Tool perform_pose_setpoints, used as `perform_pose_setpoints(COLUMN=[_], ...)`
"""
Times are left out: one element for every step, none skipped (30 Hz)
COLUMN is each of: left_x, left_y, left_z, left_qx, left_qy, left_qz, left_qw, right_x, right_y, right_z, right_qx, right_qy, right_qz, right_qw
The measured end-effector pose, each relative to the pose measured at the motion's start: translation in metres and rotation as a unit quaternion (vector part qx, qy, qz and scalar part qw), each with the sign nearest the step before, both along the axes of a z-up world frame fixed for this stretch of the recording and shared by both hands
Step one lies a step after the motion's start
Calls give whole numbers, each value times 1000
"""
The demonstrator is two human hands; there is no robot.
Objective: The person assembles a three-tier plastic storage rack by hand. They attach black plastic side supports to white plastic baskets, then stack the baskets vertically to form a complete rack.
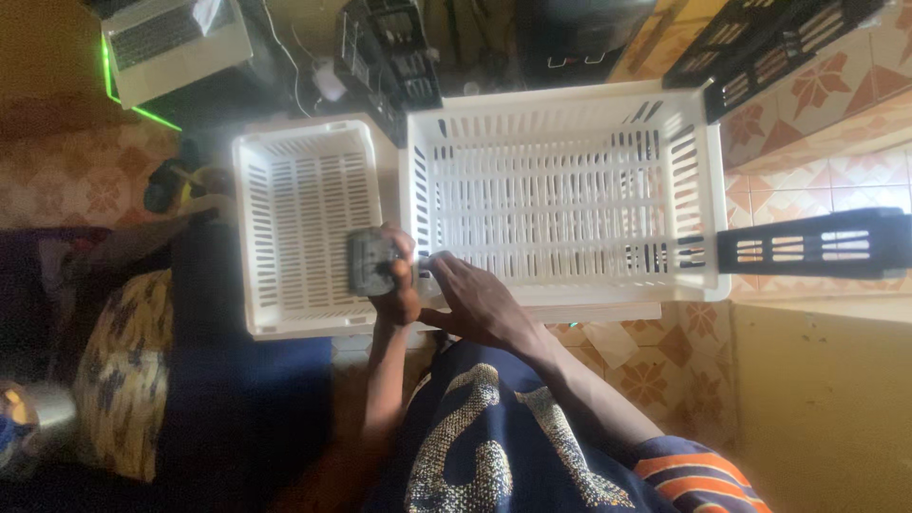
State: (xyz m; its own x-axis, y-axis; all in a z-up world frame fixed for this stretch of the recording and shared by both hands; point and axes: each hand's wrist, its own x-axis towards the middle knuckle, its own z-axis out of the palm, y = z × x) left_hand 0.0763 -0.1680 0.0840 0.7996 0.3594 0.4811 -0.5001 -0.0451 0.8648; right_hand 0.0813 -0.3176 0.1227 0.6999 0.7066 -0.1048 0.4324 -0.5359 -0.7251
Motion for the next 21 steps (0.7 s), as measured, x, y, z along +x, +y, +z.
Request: perform_pose_setpoints(left_x=[-1,0,1,0,-1,-2,-4,-5,-5,-7,-7,-6,-5,-5,-4,-1,2,3,-2,-8,-12], left_y=[1,3,4,6,8,10,12,13,15,16,17,16,16,15,13,12,12,13,14,15,15], left_z=[-3,-5,-7,-8,-8,-8,-8,-7,-7,-8,-9,-11,-13,-15,-17,-19,-19,-18,-15,-10,-4], left_qx=[-23,-46,5,55,105,96,88,78,91,105,118,110,101,92,93,96,99,132,165,197,204], left_qy=[-16,-33,-11,13,37,47,57,67,71,77,82,85,88,91,72,51,30,53,77,100,116], left_qz=[-14,-29,-12,7,25,0,-24,-48,-45,-40,-35,-37,-39,-39,-33,-26,-19,-14,-9,-5,-1], left_qw=[1000,998,1000,998,994,994,994,993,992,991,989,990,990,991,993,994,994,990,983,975,972], right_x=[0,1,3,3,3,3,3,4,4,4,3,4,4,2,2,2,4,7,3,-1,-3], right_y=[1,2,1,1,0,-1,-1,-2,-3,-3,-3,-3,-3,-2,-2,-1,0,1,1,-1,-2], right_z=[-1,-1,-1,-1,0,1,2,2,2,2,2,1,0,0,-1,-1,-2,-2,-2,0,1], right_qx=[2,4,2,0,-3,0,4,7,17,27,37,33,28,24,17,11,5,9,13,16,18], right_qy=[1,0,3,7,12,3,-6,-15,-28,-40,-51,-51,-50,-50,-42,-36,-30,-33,-36,-41,-42], right_qz=[4,8,9,11,12,11,10,9,11,13,16,15,13,15,16,19,21,21,21,21,20], right_qw=[1000,1000,1000,1000,1000,1000,1000,1000,999,999,998,998,998,998,999,999,999,999,999,999,999])
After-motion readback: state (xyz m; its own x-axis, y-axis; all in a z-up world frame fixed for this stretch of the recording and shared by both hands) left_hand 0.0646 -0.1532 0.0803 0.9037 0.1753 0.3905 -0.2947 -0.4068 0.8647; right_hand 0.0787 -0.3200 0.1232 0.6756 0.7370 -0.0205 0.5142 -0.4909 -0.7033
